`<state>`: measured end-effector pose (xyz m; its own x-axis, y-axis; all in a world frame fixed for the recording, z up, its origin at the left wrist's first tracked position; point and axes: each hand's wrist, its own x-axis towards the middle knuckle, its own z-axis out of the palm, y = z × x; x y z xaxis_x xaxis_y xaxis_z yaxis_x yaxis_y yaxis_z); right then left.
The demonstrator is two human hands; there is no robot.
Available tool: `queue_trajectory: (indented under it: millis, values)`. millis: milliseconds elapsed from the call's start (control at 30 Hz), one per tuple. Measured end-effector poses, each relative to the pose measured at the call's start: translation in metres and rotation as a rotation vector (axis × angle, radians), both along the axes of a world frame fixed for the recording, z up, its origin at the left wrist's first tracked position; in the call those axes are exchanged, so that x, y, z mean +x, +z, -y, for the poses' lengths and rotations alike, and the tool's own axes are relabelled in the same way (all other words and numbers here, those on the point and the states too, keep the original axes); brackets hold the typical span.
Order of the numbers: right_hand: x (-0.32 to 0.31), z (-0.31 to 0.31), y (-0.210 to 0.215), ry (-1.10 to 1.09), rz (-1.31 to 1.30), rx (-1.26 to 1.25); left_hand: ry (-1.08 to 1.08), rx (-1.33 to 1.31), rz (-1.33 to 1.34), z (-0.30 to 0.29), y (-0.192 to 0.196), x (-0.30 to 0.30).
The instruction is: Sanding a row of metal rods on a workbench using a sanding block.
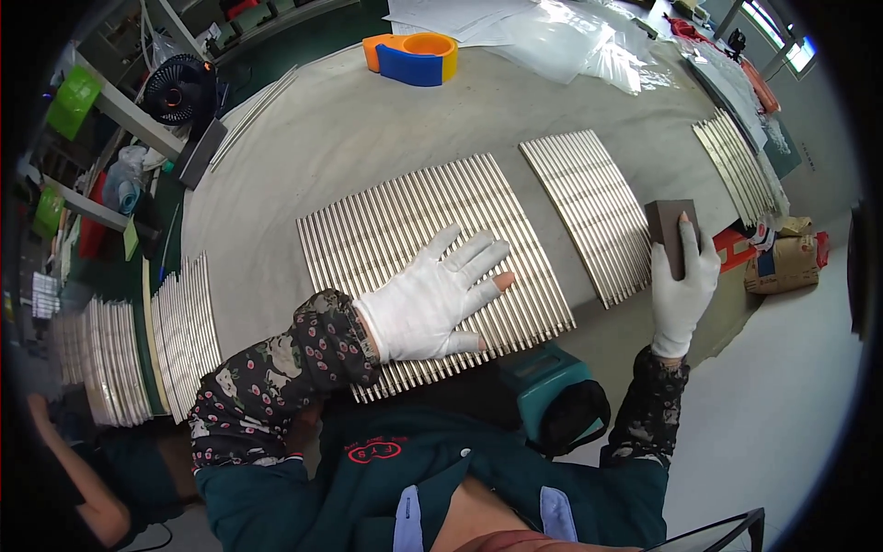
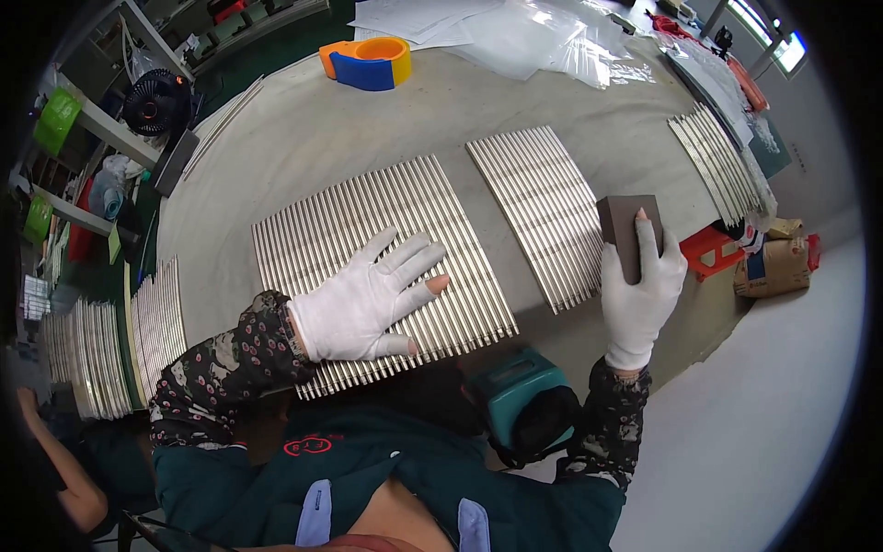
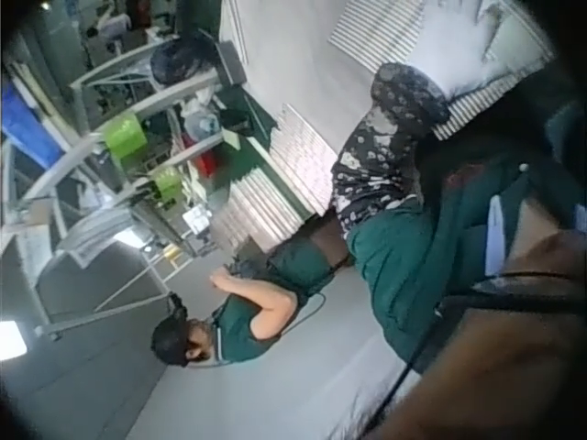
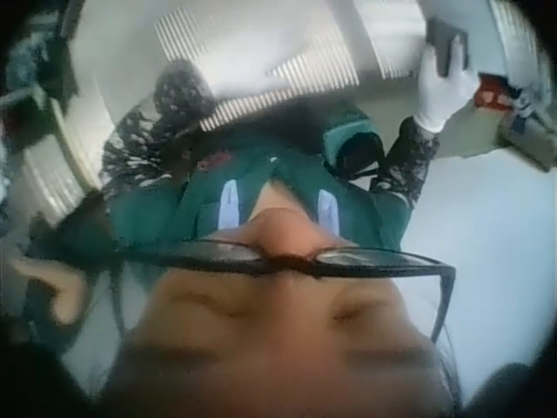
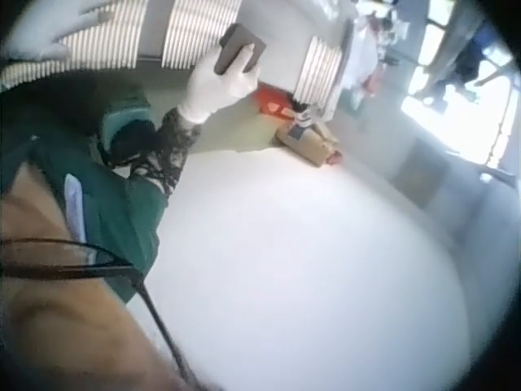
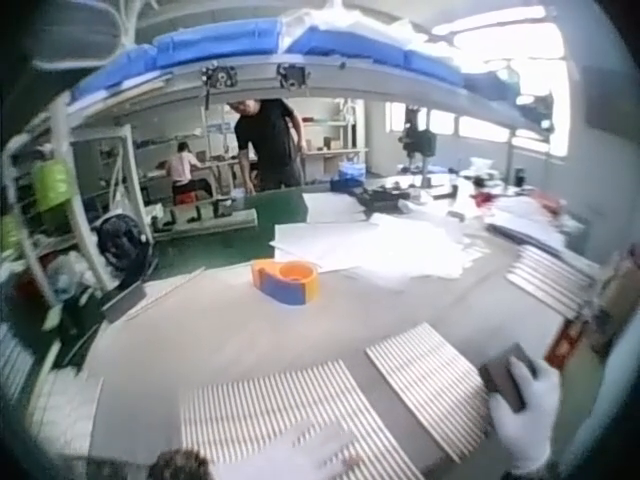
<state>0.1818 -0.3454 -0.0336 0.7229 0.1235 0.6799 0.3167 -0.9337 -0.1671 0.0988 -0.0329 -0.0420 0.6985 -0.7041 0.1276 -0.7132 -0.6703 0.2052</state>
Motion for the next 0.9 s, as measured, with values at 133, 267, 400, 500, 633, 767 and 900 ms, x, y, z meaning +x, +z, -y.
queue_trajectory:
  millis: [133,267,400,500,633,767,900]
  values:
    - [0.088,0.032,-0.012,-0.028,-0.079,0.073,0.01,-0.019,-0.085,-0.009,0.003,-0.044]
    - [0.108,0.033,-0.01,-0.233,-0.224,-0.138,0.082,-0.004,-0.146,-0.017,0.018,-0.068]
    - [0.086,0.005,0.013,-0.198,-0.147,-0.374,0.143,-0.007,-0.162,-0.023,0.019,-0.078]
    - [0.057,-0.027,0.015,0.297,-0.092,-0.363,0.154,-0.017,-0.171,-0.029,0.018,-0.085]
    - [0.04,-0.044,-0.003,0.515,-0.238,-0.429,0.162,0.006,-0.18,-0.039,0.019,-0.094]
    - [0.037,-0.046,-0.005,0.546,-0.366,-0.394,0.178,0.061,-0.179,-0.051,0.02,-0.108]
    - [0.018,-0.076,-0.003,0.693,-0.377,-0.447,0.203,0.063,-0.182,-0.061,0.012,-0.12]
